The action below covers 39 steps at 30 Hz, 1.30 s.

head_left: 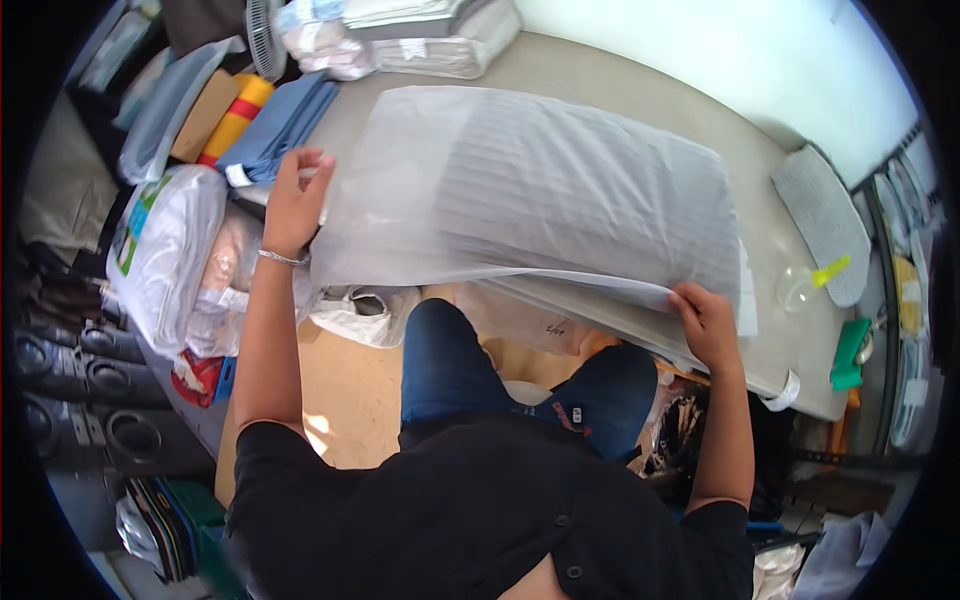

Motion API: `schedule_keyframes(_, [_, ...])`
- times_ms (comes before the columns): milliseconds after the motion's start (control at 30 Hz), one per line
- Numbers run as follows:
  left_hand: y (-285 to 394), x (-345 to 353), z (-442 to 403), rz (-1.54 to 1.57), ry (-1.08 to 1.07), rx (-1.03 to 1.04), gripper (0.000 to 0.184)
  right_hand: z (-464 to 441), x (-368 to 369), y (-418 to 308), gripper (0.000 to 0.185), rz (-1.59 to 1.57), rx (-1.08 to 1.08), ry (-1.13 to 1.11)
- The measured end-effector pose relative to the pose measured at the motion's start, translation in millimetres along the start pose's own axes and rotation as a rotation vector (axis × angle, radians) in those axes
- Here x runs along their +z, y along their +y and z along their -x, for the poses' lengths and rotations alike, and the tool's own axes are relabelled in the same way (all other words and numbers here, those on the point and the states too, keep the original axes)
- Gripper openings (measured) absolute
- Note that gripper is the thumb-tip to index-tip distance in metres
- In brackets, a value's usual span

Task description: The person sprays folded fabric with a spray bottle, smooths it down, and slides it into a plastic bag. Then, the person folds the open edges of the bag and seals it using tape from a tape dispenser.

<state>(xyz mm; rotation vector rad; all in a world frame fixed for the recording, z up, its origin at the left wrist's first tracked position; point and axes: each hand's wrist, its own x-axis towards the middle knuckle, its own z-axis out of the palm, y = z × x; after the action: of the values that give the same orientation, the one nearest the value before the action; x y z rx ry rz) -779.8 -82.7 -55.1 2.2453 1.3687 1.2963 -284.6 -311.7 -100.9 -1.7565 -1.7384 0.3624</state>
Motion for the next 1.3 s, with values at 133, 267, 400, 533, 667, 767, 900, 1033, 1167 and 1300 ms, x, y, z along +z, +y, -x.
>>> schedule_keyframes(133, [-112.0, -14.3, 52.8, 0.926, -0.815, -1.128, 0.091, 1.9, -1.8, 3.5, 0.014, 0.071, -0.037, 0.000])
schedule_keyframes(267, [-109.1, 20.8, 77.2, 1.063, -0.810, -1.251, 0.053, 3.8, 5.1, 24.4, 0.014, 0.083, -0.086, -0.010])
schedule_keyframes(400, [-120.3, 44.2, 63.0, 1.042, -0.822, -1.124, 0.026, 3.8, 11.2, 34.1, 0.018, 0.021, -0.133, 0.023])
schedule_keyframes(533, [-143.2, 52.3, 55.5, 0.592, -0.926, -1.011, 0.026, 5.2, 13.3, 39.0, 0.019, 0.000, -0.122, 0.013])
schedule_keyframes(667, [-165.9, 51.4, 48.6, -0.438, -0.695, -0.472, 0.052, 5.2, 15.6, 53.1, 0.018, -0.021, -0.152, 0.043])
schedule_keyframes(767, [-92.2, 5.5, 28.0, 0.673, -0.366, -0.846, 0.077, 5.0, 15.0, 49.8, 0.017, -0.081, -0.137, 0.035])
schedule_keyframes(900, [-39.8, 10.2, 22.2, 0.844, -0.536, -0.861, 0.069, 3.7, 11.2, 44.0, 0.014, 0.043, -0.148, -0.010])
schedule_keyframes(1033, [-60.3, 5.4, 35.0, 0.142, -0.457, -0.440, 0.056, 12.8, 8.8, 23.0, 0.014, 0.084, -0.177, 0.027])
schedule_keyframes(1167, [-63.2, 9.3, 40.8, 0.037, -0.423, -0.424, 0.045, 14.3, 4.4, 10.5, 0.010, 0.158, -0.148, 0.023])
schedule_keyframes(1300, [-58.5, 1.4, 44.4, -0.022, -0.334, -0.421, 0.037, 14.5, 3.0, -1.1, 0.011, 0.113, -0.128, 0.040])
